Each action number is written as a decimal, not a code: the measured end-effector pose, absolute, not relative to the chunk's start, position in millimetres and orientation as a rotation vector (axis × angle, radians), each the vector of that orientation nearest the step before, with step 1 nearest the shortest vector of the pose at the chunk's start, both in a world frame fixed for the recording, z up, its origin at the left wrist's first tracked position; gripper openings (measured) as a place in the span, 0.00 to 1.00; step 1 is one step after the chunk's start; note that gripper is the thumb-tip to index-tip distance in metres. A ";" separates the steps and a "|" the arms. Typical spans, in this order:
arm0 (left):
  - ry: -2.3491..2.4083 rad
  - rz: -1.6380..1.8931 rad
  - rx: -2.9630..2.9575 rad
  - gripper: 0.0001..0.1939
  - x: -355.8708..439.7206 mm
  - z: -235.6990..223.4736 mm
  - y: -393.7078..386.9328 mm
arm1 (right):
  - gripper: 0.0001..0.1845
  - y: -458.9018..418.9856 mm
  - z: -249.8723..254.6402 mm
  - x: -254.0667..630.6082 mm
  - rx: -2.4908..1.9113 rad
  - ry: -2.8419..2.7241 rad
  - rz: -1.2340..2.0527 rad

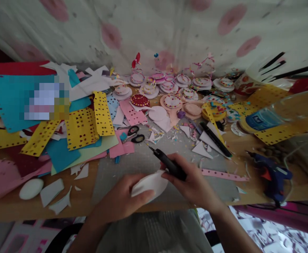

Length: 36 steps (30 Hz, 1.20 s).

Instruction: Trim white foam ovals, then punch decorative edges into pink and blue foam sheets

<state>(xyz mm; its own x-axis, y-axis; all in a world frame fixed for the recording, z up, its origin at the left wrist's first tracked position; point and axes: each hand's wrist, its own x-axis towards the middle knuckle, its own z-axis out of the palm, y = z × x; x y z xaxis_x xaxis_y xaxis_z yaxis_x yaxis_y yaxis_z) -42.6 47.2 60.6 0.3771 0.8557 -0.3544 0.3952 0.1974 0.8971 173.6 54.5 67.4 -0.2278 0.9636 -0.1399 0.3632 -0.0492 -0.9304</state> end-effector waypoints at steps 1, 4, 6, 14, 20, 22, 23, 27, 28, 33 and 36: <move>1.246 0.498 1.451 0.16 -41.0 59.9 46.8 | 0.09 54.1 67.4 171.7 -1.417 -1.667 1.263; 1.307 0.626 1.573 0.15 -35.0 54.5 46.9 | 0.08 53.0 65.8 167.1 -1.408 -1.691 1.121; 1.278 0.687 1.659 0.17 -32.9 50.1 49.9 | 0.08 52.6 64.0 167.7 -1.446 -1.621 1.013; 1.157 0.833 1.974 0.28 -30.5 34.1 56.0 | 0.09 37.9 58.8 190.8 -1.656 -1.662 0.964; 1.271 0.856 1.798 0.18 -18.5 35.3 49.1 | 0.13 18.7 66.6 200.0 -1.753 -2.000 0.892; 1.323 0.864 1.751 0.16 -16.7 35.1 48.8 | 0.13 16.6 70.3 198.7 -1.732 -2.084 0.831; 1.337 0.874 1.740 0.16 -16.3 34.8 48.6 | 0.14 16.5 72.0 197.3 -1.713 -2.122 0.800; 1.307 0.922 1.785 0.19 -16.3 32.4 47.6 | 0.13 18.1 77.0 190.9 -1.650 -2.204 0.716; 1.293 0.927 1.802 0.20 -16.3 31.6 47.2 | 0.13 18.2 77.6 189.7 -1.637 -2.211 0.708; 1.290 0.955 1.812 0.21 -15.0 27.8 46.4 | 0.12 15.4 79.6 187.3 -1.581 -2.265 0.682; 1.300 0.969 1.811 0.20 -13.1 26.8 46.5 | 0.12 14.4 80.5 185.9 -1.565 -2.280 0.644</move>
